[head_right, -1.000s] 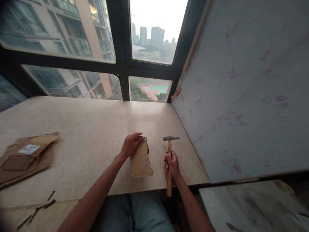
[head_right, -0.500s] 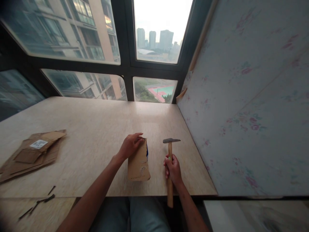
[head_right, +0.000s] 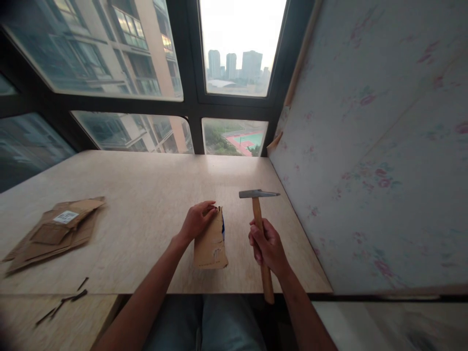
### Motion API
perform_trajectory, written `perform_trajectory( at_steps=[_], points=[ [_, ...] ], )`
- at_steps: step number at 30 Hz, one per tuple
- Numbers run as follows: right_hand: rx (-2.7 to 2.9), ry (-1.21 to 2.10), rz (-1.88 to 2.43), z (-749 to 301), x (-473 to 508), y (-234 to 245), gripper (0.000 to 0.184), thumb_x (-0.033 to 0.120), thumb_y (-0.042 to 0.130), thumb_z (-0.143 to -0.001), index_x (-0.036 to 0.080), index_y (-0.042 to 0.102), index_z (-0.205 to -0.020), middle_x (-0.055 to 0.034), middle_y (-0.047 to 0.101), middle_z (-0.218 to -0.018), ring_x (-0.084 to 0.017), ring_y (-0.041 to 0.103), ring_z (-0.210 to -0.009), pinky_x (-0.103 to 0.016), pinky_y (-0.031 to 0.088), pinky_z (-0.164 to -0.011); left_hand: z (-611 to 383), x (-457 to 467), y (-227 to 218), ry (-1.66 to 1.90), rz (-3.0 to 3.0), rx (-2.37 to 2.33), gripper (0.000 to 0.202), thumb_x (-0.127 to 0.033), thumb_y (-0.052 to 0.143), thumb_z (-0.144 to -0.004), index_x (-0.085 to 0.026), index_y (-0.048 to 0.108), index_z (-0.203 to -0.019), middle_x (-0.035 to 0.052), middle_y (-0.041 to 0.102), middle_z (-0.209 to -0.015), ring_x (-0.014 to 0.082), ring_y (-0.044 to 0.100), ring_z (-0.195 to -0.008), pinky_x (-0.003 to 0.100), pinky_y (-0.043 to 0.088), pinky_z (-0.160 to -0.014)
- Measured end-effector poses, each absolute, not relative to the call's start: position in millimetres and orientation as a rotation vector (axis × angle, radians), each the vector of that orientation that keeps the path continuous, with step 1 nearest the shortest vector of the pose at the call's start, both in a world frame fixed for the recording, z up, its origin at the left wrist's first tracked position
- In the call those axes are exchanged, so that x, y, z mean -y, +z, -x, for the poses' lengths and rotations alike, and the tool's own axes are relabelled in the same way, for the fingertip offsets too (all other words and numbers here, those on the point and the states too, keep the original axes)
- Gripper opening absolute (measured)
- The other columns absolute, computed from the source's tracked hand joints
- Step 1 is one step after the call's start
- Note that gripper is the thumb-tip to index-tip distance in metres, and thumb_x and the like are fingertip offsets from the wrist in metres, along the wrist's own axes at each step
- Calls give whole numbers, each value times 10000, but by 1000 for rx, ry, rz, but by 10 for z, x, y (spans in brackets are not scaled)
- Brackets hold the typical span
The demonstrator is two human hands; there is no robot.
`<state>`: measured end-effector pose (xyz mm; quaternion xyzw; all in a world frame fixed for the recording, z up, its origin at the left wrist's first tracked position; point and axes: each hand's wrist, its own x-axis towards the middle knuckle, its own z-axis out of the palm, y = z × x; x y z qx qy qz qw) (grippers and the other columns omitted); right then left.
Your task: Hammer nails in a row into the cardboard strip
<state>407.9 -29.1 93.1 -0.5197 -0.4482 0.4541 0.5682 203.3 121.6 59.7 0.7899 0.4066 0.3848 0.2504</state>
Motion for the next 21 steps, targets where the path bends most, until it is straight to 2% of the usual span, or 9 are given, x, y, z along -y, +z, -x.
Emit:
perform_trajectory(
  at_steps=[3, 6, 10, 16, 21],
  points=[
    [1292, 1156, 1367, -4076, 161, 1350, 283, 475, 548, -883, 208, 512, -971, 101, 437, -564, -22, 309, -289, -137, 236, -255, -2036, -1212, 602, 1057, -2173, -1128, 209, -224, 619, -841, -175, 674, -1037, 80, 737, -1009, 216, 699, -909, 366, 549, -849],
    [1513, 1141, 1520, -4024, 5, 1572, 231, 406, 551, -873, 184, 545, -939, 86, 425, -582, -24, 330, -321, -142, 248, -269, -2047, -1206, 608, 1071, -2150, -1137, 200, -206, 617, -836, -184, 678, -1025, 72, 737, -1001, 211, 698, -907, 357, 550, -843],
    [1601, 1126, 1596, -3951, -143, 1558, 181, 351, 543, -857, 176, 548, -903, 82, 412, -590, -23, 327, -337, -145, 245, -279, -2059, -1205, 604, 1088, -2071, -1121, 221, -197, 620, -831, -187, 675, -1044, 57, 744, -951, 194, 706, -867, 331, 558, -815],
    [1470, 1217, 1596, -3943, -198, 1487, 222, 418, 527, -848, 201, 492, -879, 91, 387, -589, -38, 305, -328, -156, 265, -248, -2038, -1258, 607, 1074, -2161, -1090, 148, -191, 637, -821, -218, 740, -923, 49, 751, -935, 199, 694, -857, 336, 541, -811],
    [1469, 1208, 1590, -3936, -208, 1477, 208, 405, 523, -845, 200, 500, -871, 89, 405, -588, -38, 323, -317, -156, 269, -239, -2015, -1276, 633, 1050, -2152, -1053, 181, -164, 640, -817, -230, 758, -936, 48, 758, -895, 190, 698, -811, 316, 539, -775]
  ],
)
